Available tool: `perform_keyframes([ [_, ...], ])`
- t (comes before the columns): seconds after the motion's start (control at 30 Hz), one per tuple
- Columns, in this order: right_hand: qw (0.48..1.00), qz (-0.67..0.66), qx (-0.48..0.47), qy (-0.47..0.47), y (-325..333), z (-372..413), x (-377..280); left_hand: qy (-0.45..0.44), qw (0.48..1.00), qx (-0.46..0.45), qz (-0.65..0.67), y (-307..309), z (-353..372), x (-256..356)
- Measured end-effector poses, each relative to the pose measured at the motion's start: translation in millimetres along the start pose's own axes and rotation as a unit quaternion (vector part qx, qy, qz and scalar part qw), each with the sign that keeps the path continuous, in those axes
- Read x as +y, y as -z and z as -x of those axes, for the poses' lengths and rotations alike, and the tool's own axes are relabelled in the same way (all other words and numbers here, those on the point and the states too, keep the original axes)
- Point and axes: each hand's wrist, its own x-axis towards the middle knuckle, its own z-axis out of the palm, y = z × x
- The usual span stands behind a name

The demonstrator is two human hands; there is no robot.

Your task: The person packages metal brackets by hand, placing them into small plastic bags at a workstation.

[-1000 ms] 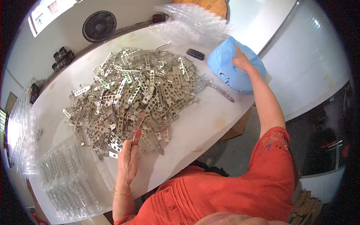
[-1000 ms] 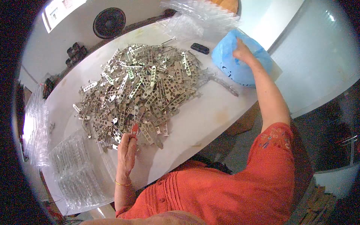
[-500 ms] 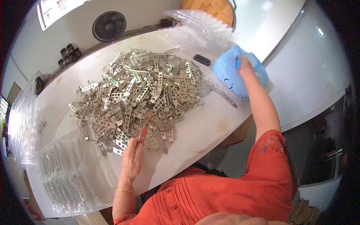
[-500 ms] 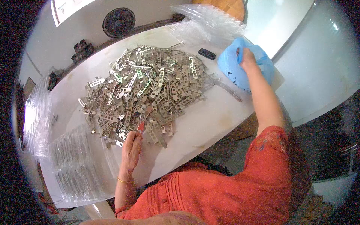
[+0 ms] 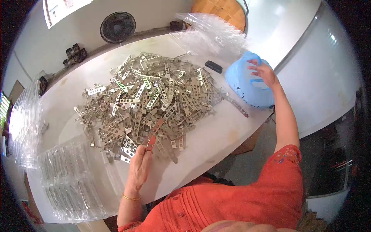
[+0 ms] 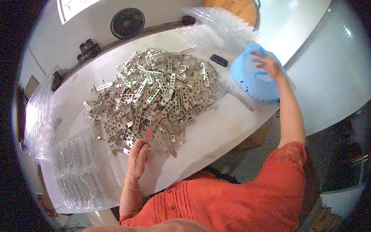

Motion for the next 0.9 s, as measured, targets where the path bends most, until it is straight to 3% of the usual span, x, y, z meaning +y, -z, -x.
perform_keyframes([
  [0.13,1.0,-0.013,-0.015,0.006,33.2,-28.7,45.5,-0.021,1.0,0.002,0.011,-0.6,0.0,-5.4],
  [0.17,0.96,0.277,-0.037,0.007,42.5,-45.1,70.8,-0.008,0.999,-0.001,0.031,-0.1,-0.2,-4.8],
  [0.2,0.838,0.542,-0.055,0.007,45.7,-54.2,83.6,-0.009,1.0,0.001,0.029,0.7,0.0,-3.0],
  [0.23,0.829,0.545,0.092,-0.08,2.3,-44.3,63.0,0.001,0.999,0.002,0.037,1.3,0.6,-1.1],
  [0.27,0.83,0.545,0.093,-0.079,4.5,-48.9,75.8,0.011,0.999,0.002,0.045,1.3,1.0,0.2],
  [0.33,0.853,0.516,0.075,0.022,2.0,-59.8,101.5,0.007,0.999,0.006,0.049,0.7,0.6,-2.7],
  [0.47,0.838,0.54,0.072,0.027,-16.4,-66.3,84.5,-0.005,0.999,0.013,0.034,1.3,2.8,4.9],
  [0.53,0.89,0.453,-0.009,-0.055,-20.2,-63.6,74.8,-0.006,0.999,0.015,0.037,0.8,2.6,5.6],
  [0.57,0.889,0.454,-0.008,-0.055,-21.1,-53.3,73.8,-0.007,0.999,0.014,0.039,0.1,2.7,6.1],
  [0.63,0.978,0.182,0.087,-0.044,-38.3,-20.4,57.6,-0.019,0.999,0.015,0.03,-0.1,2.1,4.6],
  [0.67,0.978,0.183,0.088,-0.042,-31.9,-29.6,70.1,-0.028,0.999,0.017,0.02,0.1,1.7,3.1],
  [0.73,0.878,0.472,0.026,0.073,-22.9,-48.6,97.6,-0.025,0.999,0.014,0.03,-0.3,1.6,0.6],
  [0.77,0.878,0.473,0.026,0.074,-18.7,-51.0,100.7,-0.022,0.999,0.011,0.039,-0.5,1.5,0.2],
  [0.83,0.808,0.585,-0.012,-0.066,-30.5,-45.5,80.2,-0.02,0.999,0.009,0.04,-0.9,2.3,1.4],
  [0.9,0.805,0.583,-0.005,-0.109,-60.7,-20.8,40.9,-0.021,0.999,0.008,0.041,-1.3,2.4,1.2],
])
